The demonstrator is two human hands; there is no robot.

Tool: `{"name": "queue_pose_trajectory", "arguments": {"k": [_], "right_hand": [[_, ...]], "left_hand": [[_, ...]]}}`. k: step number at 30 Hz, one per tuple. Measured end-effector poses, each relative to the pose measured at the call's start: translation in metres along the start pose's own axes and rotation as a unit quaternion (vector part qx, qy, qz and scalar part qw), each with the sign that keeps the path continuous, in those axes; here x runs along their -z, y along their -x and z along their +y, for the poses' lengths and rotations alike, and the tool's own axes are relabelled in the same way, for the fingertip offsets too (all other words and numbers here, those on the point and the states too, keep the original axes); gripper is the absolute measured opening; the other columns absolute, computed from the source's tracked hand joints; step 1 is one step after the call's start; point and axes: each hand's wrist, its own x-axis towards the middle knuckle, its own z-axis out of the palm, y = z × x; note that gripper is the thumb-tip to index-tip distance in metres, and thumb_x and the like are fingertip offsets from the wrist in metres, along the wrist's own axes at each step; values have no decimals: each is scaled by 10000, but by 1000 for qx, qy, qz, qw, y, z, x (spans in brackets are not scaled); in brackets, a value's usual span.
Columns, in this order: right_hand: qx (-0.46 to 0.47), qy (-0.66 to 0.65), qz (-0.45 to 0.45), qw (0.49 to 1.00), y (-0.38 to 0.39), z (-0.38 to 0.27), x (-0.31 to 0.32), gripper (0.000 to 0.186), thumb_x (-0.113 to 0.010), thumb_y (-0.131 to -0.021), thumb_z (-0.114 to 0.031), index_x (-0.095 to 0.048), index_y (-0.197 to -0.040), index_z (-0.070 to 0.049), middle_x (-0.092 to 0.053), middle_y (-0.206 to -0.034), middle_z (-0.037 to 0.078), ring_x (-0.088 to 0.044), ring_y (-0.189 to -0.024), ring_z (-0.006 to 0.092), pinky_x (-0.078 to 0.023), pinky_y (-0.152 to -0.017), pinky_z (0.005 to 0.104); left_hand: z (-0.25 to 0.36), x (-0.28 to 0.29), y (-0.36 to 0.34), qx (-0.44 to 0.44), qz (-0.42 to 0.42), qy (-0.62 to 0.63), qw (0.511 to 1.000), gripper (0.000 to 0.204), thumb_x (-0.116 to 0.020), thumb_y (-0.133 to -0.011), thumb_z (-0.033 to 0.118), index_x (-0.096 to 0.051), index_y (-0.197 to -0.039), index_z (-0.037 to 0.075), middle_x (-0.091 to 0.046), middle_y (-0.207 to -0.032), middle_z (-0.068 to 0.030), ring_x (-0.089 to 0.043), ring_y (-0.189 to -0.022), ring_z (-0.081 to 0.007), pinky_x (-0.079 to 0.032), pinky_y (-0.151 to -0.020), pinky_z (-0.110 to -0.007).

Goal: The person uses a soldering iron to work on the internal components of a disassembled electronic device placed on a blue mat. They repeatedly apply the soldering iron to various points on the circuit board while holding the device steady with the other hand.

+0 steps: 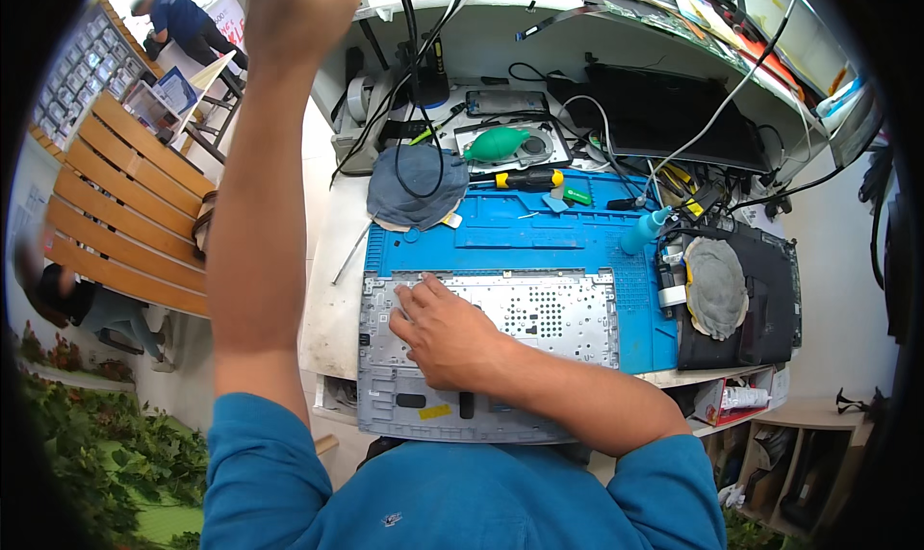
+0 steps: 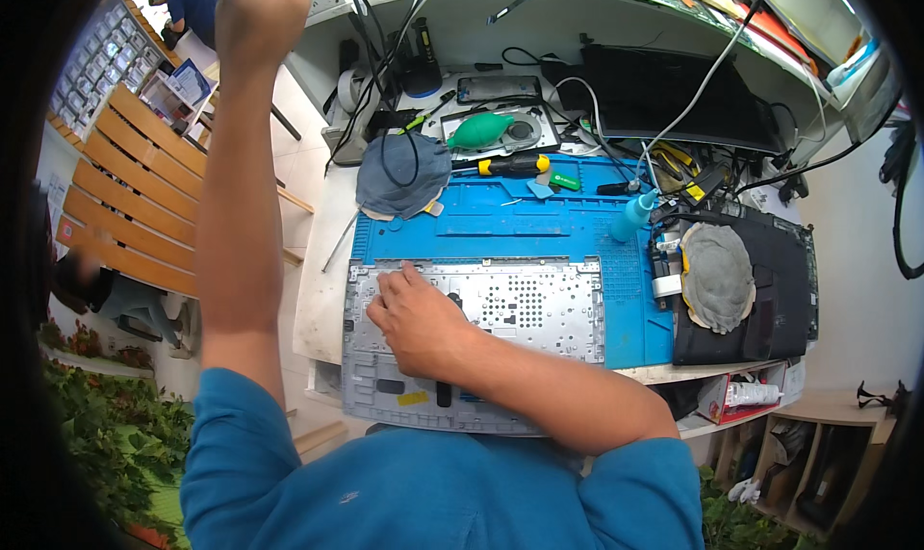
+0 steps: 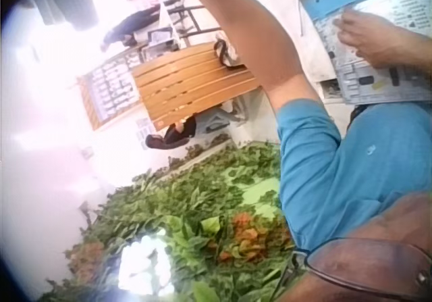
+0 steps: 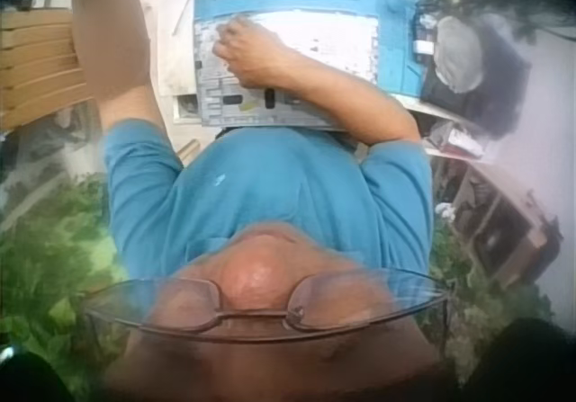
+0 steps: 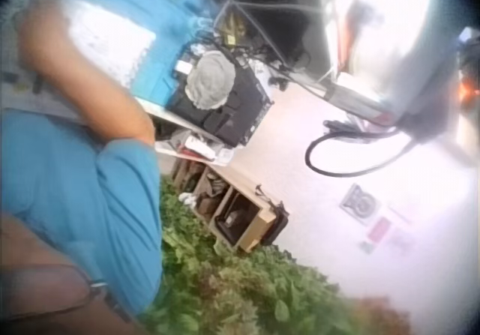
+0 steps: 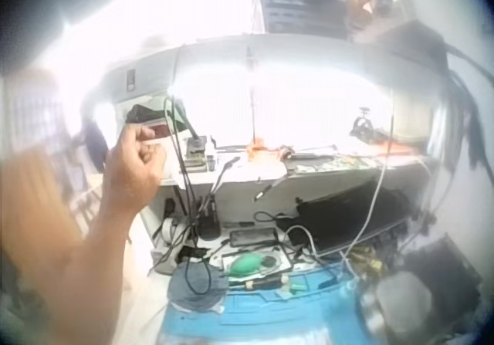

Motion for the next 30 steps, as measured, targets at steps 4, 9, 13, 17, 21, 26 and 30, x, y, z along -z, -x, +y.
{"name": "queue_pose_trajectory", "arguments": {"k": [4,9,13,17,21,26,30], "right_hand": [[33,11,25,999,6,-4,-2,603,-658,-1038,-340,-573,-1483,58,-534,-1590,326,-525,-1447,448,-317,-1312,543],[44,14,26,999,3,-7,2,598,-661,-1034,-341,-584,-1474,57,-543,-1582,322,-530,-1441,441,-322,-1305,548],[35,7,35,999,5,-4,-3,599,-664,-1029,-339,-587,-1470,59,-546,-1577,322,-530,-1438,436,-324,-1304,549],[36,-22,76,996,5,-3,-11,628,-722,-933,-298,-610,-1423,77,-577,-1513,344,-532,-1452,439,-322,-1304,548],[36,-5,74,997,5,-5,-6,584,-695,-961,-294,-619,-1414,66,-583,-1502,344,-537,-1445,437,-333,-1291,552],[32,-8,85,996,6,-4,-11,577,-683,-973,-306,-620,-1416,58,-585,-1506,339,-546,-1434,438,-340,-1285,552],[31,1,56,998,5,-6,-3,591,-676,-1004,-318,-603,-1452,61,-556,-1551,331,-534,-1434,445,-338,-1296,543]], "left_hand": [[-11,41,109,42,-264,177,947,81,-772,-1000,116,-779,-1052,55,-739,-886,-41,-668,-734,-194,-536,-695,-332],[-41,39,200,-12,-416,81,906,123,-818,-870,42,-808,-993,44,-759,-923,-115,-721,-808,-288,-570,-747,-370],[-66,46,204,17,-477,9,879,139,-835,-860,86,-825,-994,53,-775,-949,-120,-734,-841,-306,-582,-772,-406],[-69,52,209,15,-519,12,855,134,-847,-856,124,-836,-977,67,-773,-950,-119,-731,-839,-319,-578,-767,-432],[-50,38,220,-27,-466,54,883,124,-846,-867,163,-840,-963,84,-753,-928,-105,-728,-833,-327,-580,-763,-431],[-41,14,233,-54,-447,6,893,122,-827,-888,207,-838,-942,98,-740,-922,-84,-730,-838,-340,-587,-772,-443],[-35,11,231,-86,-450,-54,887,124,-796,-903,209,-831,-931,93,-738,-931,-84,-737,-856,-350,-590,-775,-460]]}}
